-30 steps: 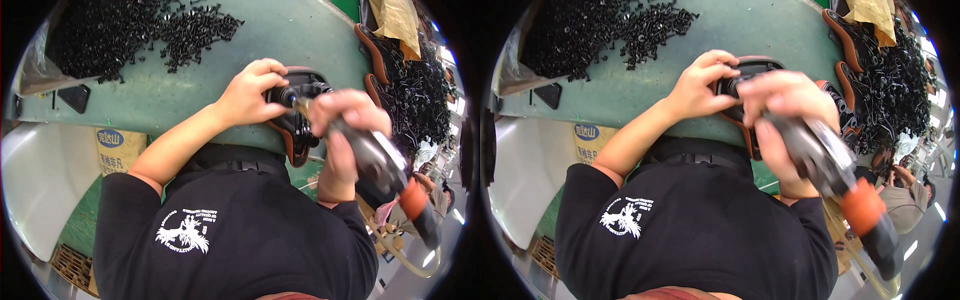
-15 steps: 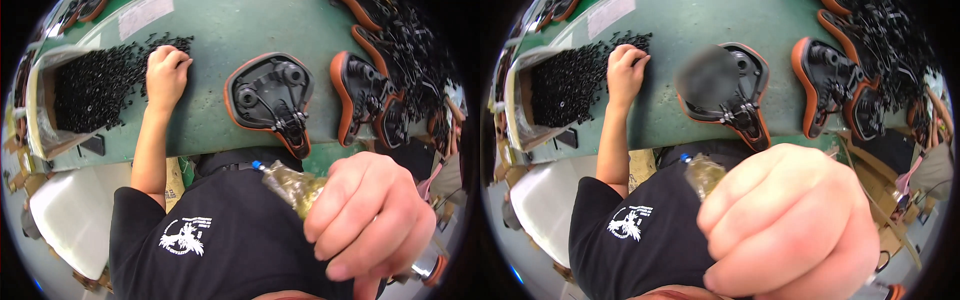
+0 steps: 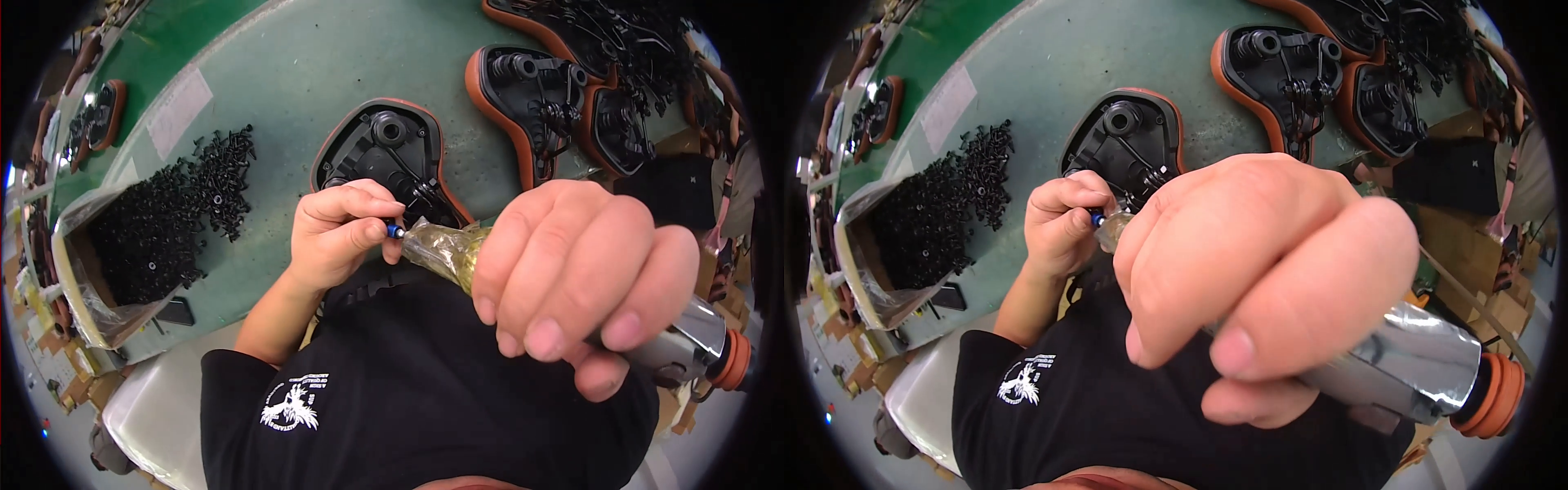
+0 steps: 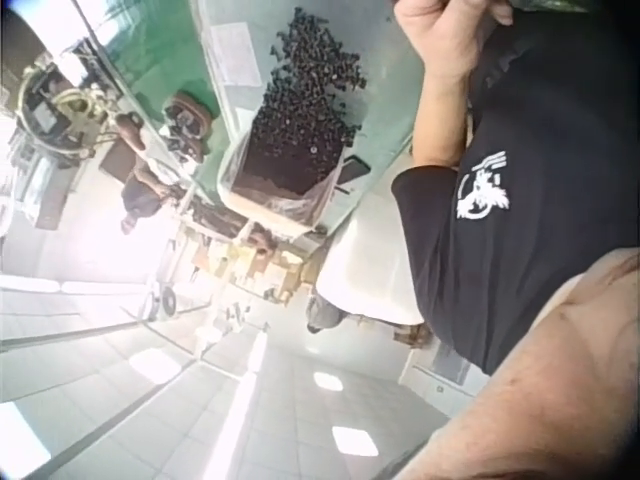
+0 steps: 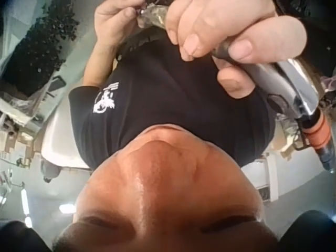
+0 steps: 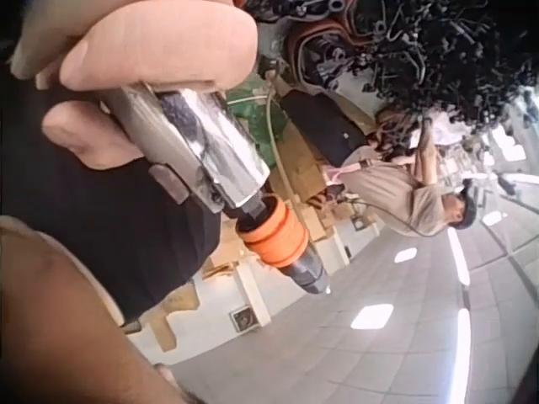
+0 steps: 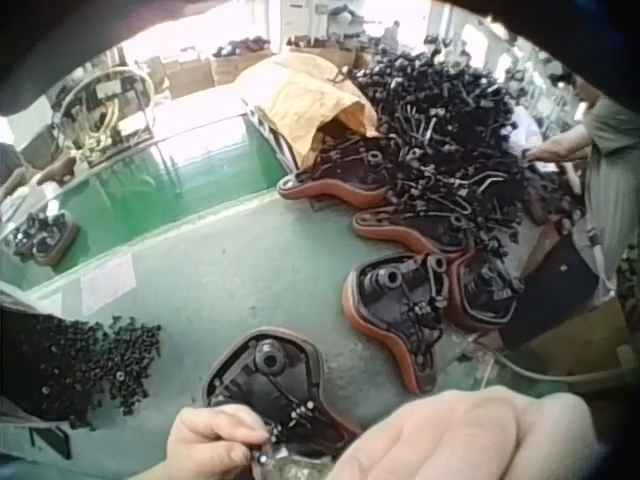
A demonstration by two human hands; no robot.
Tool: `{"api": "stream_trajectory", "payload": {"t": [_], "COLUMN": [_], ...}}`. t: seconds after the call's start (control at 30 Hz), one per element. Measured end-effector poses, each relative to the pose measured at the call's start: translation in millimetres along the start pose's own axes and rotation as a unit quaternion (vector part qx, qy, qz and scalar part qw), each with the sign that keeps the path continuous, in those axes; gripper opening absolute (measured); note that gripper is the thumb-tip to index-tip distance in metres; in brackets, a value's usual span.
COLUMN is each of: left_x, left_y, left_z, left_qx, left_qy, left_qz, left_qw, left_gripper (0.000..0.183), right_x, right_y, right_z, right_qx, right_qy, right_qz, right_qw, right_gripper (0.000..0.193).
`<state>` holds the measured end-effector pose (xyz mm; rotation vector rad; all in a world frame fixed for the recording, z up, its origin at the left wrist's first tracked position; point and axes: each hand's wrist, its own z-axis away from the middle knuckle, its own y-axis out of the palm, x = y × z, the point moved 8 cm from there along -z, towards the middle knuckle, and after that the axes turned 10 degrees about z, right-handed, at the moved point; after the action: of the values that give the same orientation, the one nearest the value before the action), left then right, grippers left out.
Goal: Assembling bicycle seats by installing screws into the base using a pneumatic screwdriver.
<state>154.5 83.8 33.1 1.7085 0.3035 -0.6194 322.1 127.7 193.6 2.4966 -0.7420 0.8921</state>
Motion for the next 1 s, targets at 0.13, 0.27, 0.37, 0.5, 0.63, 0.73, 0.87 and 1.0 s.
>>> {"api": "stream_trajectory", "payload": {"t": [0.13,0.27,0.37,0.5,0.63,0.73,0.87,1.0], "left_x": [-0.3,-2.6,-6.1,3.6,-0.5,-57.7,-48.3,-22.8], "left_y": [4.0,1.7,1.9,3.7,11.4,21.1,-14.1,-30.7], "left_z": [-7.5,-12.9,-15.3,-14.3,-20.0,-59.1,-100.0,-107.4], "left_qx": [0.02,0.037,0.045,0.018,0.02,0.114,0.116,0.207], "left_qy": [-0.005,-0.02,-0.031,-0.103,-0.099,0.188,0.061,0.03], "left_qz": [-0.045,-0.091,-0.114,-0.041,-0.19,-0.595,-0.707,-0.672], "left_qw": [0.999,0.995,0.992,0.994,0.977,0.773,0.695,0.71], "left_gripper": [0.022,0.022,0.021,0.019,0.037,0.057,0.068,0.055], "right_x": [7.6,9.6,9.6,9.0,14.6,16.2,4.8,-16.7], "right_y": [-1.8,-2.7,-2.1,-0.8,0.0,-9.7,-20.0,-20.5], "right_z": [10.3,15.7,14.3,17.2,15.7,17.3,15.7,13.1], "right_qx": [-0.025,-0.043,-0.038,-0.022,0.018,-0.008,-0.049,-0.068], "right_qy": [0.004,0.001,-0.008,-0.044,-0.061,-0.05,-0.006,0.031], "right_qz": [0.067,0.083,0.083,0.089,0.105,0.211,0.211,0.207], "right_qw": [0.997,0.996,0.996,0.995,0.992,0.976,0.976,0.976], "right_gripper": [0.029,0.03,0.03,0.029,0.029,0.031,0.032,0.029]}}
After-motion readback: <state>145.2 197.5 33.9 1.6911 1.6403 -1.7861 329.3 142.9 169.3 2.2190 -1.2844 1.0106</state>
